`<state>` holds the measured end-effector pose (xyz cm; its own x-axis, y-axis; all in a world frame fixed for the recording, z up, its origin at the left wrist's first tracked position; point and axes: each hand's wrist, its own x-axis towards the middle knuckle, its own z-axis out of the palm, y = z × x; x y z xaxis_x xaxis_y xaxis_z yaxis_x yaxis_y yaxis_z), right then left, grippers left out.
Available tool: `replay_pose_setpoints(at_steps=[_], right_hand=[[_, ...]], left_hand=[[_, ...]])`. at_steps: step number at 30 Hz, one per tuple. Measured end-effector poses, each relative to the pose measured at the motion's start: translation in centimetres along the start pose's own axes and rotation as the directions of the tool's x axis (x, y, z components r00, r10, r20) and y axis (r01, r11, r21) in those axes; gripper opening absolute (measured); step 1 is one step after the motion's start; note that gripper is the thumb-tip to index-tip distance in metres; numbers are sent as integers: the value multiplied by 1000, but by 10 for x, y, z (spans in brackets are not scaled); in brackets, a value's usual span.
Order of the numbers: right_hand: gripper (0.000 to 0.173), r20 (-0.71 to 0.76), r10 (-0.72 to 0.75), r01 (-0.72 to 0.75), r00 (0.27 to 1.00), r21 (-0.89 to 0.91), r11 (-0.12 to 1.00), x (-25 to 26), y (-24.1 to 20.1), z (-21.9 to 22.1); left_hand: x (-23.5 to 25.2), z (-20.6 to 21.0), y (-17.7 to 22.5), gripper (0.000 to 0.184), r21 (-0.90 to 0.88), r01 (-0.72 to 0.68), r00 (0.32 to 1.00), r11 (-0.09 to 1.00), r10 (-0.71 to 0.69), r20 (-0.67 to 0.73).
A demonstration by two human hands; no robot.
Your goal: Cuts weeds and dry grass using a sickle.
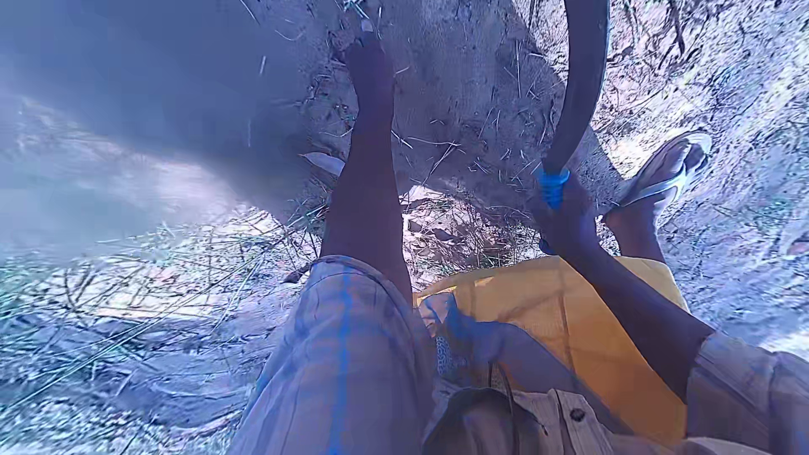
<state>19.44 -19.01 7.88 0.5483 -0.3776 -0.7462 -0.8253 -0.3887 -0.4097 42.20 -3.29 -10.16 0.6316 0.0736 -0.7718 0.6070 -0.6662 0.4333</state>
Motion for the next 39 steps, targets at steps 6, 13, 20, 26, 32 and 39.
replay_pose_setpoints(at_steps=[6,13,20,26,32,39], right_hand=[[53,269,220,-141,938,-284,948,80,-22,63],[44,336,457,-284,824,-453,845,-62,72,24],[37,141,213,-193,967,-142,971,-99,56,-2],[38,138,197,-205,970,46,978,-120,54,30],[38,270,212,-219,939,-5,976,-120,62,45],[37,286,22,13,958,-120,993,-98,43,48]], left_hand=[[3,-5,1,52,-14,-8,999,1000,7,-38],[-77,-20,-73,47,597,-207,931,775,-31,364],[-32,-45,-79,55,713,-443,895,544,229,382],[-21,-120,-107,62,865,-158,987,476,104,122],[-51,-148,-158,80,783,99,992,615,-2,-124],[-63,-147,-158,55,447,307,951,841,-254,-176]])
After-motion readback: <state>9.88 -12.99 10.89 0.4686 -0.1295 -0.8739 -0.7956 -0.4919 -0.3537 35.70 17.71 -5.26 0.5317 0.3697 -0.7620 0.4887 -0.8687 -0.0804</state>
